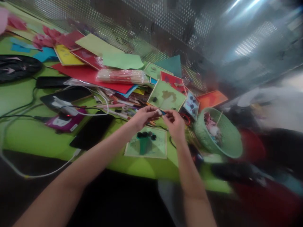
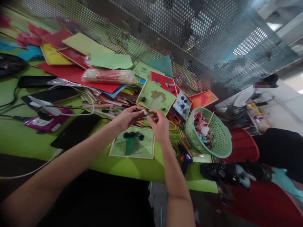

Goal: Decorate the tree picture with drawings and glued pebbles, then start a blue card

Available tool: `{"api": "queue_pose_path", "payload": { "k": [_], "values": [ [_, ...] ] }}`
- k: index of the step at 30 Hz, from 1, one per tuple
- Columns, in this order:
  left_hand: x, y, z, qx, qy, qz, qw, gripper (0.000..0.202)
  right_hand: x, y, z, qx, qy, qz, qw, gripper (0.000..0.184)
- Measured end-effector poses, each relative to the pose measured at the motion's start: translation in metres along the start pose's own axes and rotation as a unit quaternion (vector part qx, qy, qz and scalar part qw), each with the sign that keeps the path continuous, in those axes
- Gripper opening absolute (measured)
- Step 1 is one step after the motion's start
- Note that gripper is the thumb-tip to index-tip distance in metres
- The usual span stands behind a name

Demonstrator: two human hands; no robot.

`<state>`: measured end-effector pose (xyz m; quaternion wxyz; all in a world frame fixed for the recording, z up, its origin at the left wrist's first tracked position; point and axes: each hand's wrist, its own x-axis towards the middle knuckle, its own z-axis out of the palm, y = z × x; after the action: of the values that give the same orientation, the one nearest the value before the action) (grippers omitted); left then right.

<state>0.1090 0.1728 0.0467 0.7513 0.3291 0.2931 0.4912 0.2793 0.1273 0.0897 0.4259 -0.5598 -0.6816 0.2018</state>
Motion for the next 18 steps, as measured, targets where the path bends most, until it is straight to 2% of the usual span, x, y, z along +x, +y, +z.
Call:
{"api": "queue_pose_path", "payload": {
  "k": [4, 6, 10, 13, 18],
  "values": [
    [0.003, 0.0, -0.002, -0.009, 0.015, 0.002, 1.0, 0.033, 0.015, 0.002, 0.013, -0.086, 0.012, -0.034, 0.996, 0.022],
    [0.002, 0.001, -0.003, -0.005, 0.011, 0.0, 1.0, 0.037, 0.015, 0.002, 0.016, -0.095, 0.026, -0.043, 0.994, 0.02],
    [0.0, -0.002, -0.004, 0.011, -0.004, -0.001, 1.0, 0.046, 0.009, 0.002, 0.022, 0.0, 0.063, 0.006, 0.998, 0.027],
    [0.001, -0.009, -0.004, 0.033, -0.006, -0.001, 0.999, 0.046, 0.004, 0.007, 0.024, 0.06, 0.062, 0.041, 0.995, 0.028],
    [0.001, -0.019, -0.006, 0.065, -0.001, 0.01, 0.998, 0.048, 0.001, 0.015, 0.018, 0.023, 0.044, 0.018, 0.999, 0.022]
  ]
}}
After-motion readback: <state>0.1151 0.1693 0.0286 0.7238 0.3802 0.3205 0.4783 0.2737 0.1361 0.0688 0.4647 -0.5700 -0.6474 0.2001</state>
